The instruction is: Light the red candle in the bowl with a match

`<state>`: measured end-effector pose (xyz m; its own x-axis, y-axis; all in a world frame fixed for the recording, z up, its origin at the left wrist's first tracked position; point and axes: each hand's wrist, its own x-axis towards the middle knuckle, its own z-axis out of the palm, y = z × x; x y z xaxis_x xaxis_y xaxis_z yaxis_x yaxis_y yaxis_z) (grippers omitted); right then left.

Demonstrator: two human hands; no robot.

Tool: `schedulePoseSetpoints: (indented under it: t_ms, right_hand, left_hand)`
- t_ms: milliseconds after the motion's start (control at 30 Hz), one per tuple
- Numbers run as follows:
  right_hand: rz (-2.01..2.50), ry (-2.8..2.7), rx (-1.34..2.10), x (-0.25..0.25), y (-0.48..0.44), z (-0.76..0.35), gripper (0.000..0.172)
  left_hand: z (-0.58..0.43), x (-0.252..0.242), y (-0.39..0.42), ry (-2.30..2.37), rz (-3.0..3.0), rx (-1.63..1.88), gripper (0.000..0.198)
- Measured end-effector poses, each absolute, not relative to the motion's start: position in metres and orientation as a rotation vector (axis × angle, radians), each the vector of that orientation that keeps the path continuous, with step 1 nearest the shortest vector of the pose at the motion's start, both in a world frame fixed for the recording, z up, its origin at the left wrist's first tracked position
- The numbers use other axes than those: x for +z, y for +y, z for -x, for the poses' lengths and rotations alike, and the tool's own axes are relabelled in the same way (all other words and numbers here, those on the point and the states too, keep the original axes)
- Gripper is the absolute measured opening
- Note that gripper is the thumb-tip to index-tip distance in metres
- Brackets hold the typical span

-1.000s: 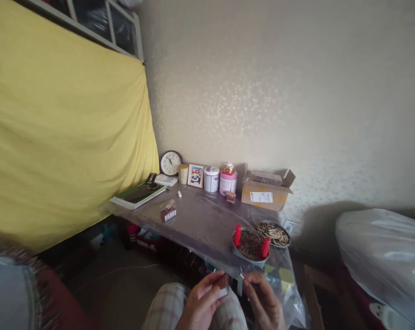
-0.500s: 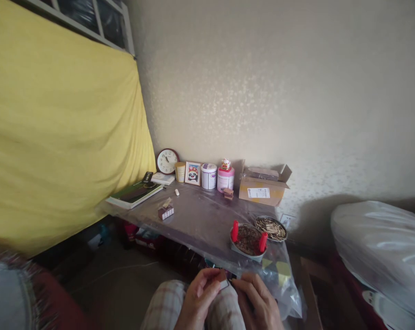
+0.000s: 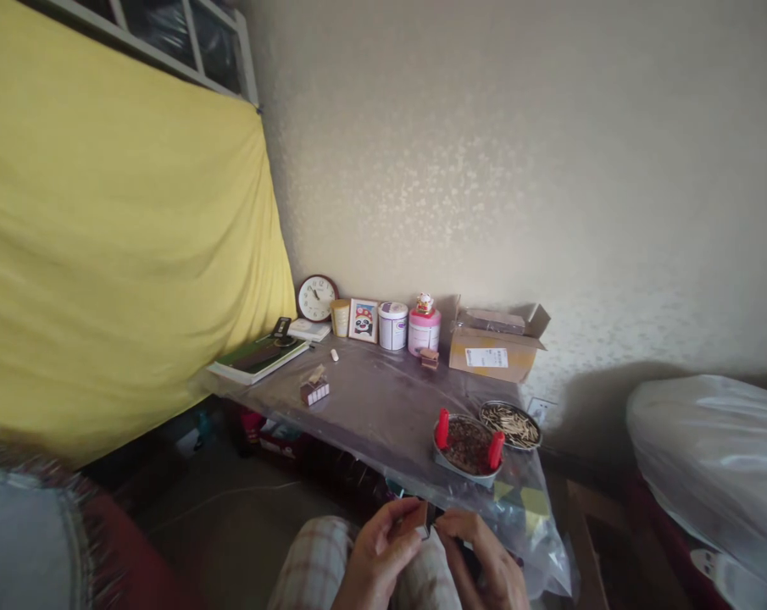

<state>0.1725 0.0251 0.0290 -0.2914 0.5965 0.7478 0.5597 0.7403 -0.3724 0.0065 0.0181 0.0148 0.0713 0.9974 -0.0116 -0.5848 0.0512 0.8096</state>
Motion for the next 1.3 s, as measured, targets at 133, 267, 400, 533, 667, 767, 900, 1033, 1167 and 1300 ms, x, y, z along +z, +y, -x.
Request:
schedulePoseSetpoints:
  t_ms: [133,267,400,533,667,767,900,1033,1167,1300]
  right_hand:
    - [0.817,-1.951,0.051,0.031,0.026,-0.169,0.01]
    - [0.798,-1.899,0.092,0.035,0.026,-0.164,0.01]
    - [0.786,-1.888,0.067,0.034,0.026,-0.165,0.009]
    - [0.775,-1.873,0.026,0.032,0.028,-0.167,0.011]
    - [0.767,-1.884,-0.005,0.031,0.028,-0.17,0.011]
    - [0.784,-1.892,-0.009,0.03,0.027,-0.171,0.012]
    - [0.799,-1.859,0.02,0.031,0.027,-0.17,0.012]
    - [0.767,-1.819,0.012,0.029,0.026,-0.17,0.016]
    - [0.804,-1.854,0.013,0.025,0.026,-0.172,0.017]
    - [0.814,-1.876,-0.005,0.024,0.026,-0.172,0.014]
  left_hand:
    - [-0.009,0.013,0.02,0.689,-0.707,1.389,0.036]
    - [-0.009,0.011,0.022,0.726,-0.736,1.431,0.031]
    - [-0.009,0.007,0.025,0.776,-0.778,1.463,0.03]
    - [-0.009,0.006,0.025,0.766,-0.764,1.444,0.034]
    - [-0.009,0.009,0.024,0.734,-0.728,1.429,0.036]
    - [-0.009,0.012,0.024,0.73,-0.716,1.396,0.034]
    - [-0.01,0.013,0.023,0.771,-0.698,1.412,0.034]
    - [-0.012,0.011,0.023,0.804,-0.705,1.44,0.034]
    - [-0.012,0.011,0.024,0.811,-0.71,1.449,0.035]
    - [-0.012,0.013,0.023,0.817,-0.705,1.438,0.035]
